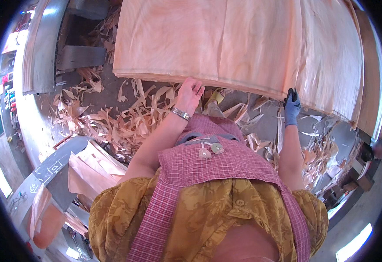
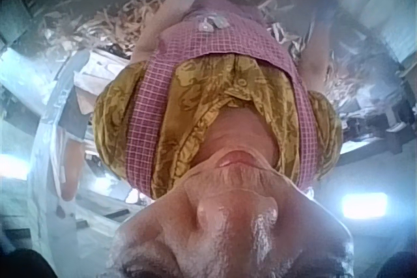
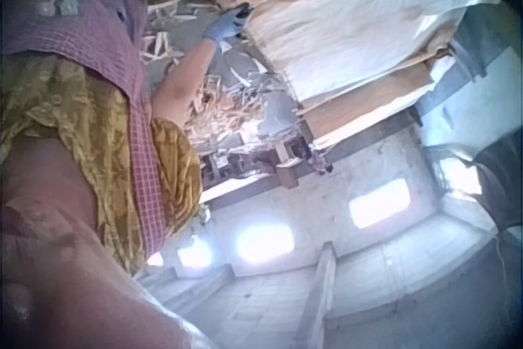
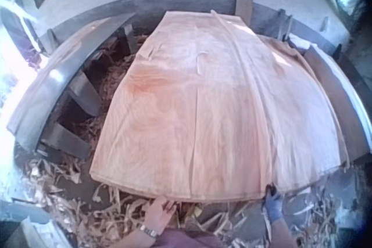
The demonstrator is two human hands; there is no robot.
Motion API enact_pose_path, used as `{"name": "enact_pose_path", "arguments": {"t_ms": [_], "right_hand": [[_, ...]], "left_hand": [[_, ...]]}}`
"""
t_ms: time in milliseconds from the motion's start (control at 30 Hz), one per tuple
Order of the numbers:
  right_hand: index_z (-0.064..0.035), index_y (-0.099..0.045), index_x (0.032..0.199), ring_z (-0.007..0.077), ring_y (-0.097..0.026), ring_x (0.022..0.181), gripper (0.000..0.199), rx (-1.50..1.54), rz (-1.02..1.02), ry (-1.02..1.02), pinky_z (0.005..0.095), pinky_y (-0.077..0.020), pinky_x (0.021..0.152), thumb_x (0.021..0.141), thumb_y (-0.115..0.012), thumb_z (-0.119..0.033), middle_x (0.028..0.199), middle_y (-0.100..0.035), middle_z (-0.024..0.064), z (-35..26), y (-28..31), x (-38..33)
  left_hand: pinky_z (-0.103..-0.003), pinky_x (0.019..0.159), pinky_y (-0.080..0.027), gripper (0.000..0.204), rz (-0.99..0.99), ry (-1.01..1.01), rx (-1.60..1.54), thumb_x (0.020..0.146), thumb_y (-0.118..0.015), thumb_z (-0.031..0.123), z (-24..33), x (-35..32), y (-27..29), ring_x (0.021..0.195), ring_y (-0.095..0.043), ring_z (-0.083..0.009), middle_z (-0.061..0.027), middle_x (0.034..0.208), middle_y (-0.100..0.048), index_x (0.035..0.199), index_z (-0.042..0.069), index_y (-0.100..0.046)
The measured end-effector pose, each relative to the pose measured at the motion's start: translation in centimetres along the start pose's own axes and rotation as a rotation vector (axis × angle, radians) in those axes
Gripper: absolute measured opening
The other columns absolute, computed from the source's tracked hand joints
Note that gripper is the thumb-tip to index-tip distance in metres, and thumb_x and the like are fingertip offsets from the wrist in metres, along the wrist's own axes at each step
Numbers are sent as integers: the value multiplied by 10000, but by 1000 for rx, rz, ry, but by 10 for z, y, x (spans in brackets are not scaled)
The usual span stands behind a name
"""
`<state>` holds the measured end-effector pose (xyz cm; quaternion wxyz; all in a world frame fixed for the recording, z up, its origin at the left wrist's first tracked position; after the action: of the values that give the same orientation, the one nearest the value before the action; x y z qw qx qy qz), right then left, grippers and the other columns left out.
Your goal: The person cuts and arranges wood veneers on a table, using a knife and a long wooden stick to manipulate and align the sheets.
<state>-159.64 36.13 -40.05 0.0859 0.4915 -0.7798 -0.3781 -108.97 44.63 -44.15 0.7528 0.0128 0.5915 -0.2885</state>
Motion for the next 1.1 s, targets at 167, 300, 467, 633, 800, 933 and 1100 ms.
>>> {"name": "enact_pose_path", "arguments": {"t_ms": [167,300,467,633,800,933,1100], "right_hand": [[-110,-664,1055,69,-445,416,391,59,-28,-37,245,-338,381,902,-651,-470,618,-583,19,-19,18,-3],[-128,-646,986,67,-436,403,364,164,-54,-120,234,-318,356,895,-659,-481,621,-578,28,-44,26,-21],[-124,-645,1010,83,-449,393,385,257,-64,-198,238,-329,351,870,-690,-480,616,-583,42,-48,36,-28],[-116,-646,1056,92,-453,389,416,320,-106,-197,243,-340,354,853,-715,-473,628,-591,60,-69,41,-36],[-121,-646,1075,90,-457,393,426,340,-125,-205,248,-343,357,850,-717,-475,634,-594,56,-79,49,-40],[-132,-656,1002,86,-461,399,365,349,-126,-163,247,-341,364,863,-707,-466,600,-578,37,-50,41,-29],[-140,-630,893,73,-456,431,321,226,-101,-136,243,-351,393,920,-635,-461,570,-538,-5,8,3,-7]], "left_hand": [[-362,807,-505,129,-56,58,-40,920,-590,109,3,2,0,842,-621,-149,-1,868,-619,1044,140,-612],[-339,777,-495,102,-65,67,2,922,-617,155,4,13,10,805,-618,-120,28,857,-633,1023,145,-627],[-279,705,-487,117,-60,26,-20,916,-659,240,6,8,0,772,-615,-89,47,857,-650,958,132,-647],[-253,617,-495,210,-68,-22,-20,878,-720,306,9,19,3,743,-625,-90,34,866,-669,900,114,-640],[-241,531,-468,288,-8,-98,49,842,-758,354,24,10,-8,669,-605,-91,18,816,-648,846,117,-593],[-226,439,-411,331,174,-187,248,821,-781,352,27,14,5,595,-579,-82,11,747,-619,780,126,-542],[-215,415,-365,291,200,-298,344,841,-763,301,29,42,19,551,-558,-71,13,709,-609,773,127,-540]]}}
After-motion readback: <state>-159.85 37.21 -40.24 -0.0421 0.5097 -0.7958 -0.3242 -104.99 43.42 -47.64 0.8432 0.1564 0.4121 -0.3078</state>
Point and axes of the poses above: each hand's wrist, its own x-axis towards the middle knuckle, its own y-axis out of the back of the hand, z = x × y, the point moved 10 cm from there along x, towards the middle knuckle
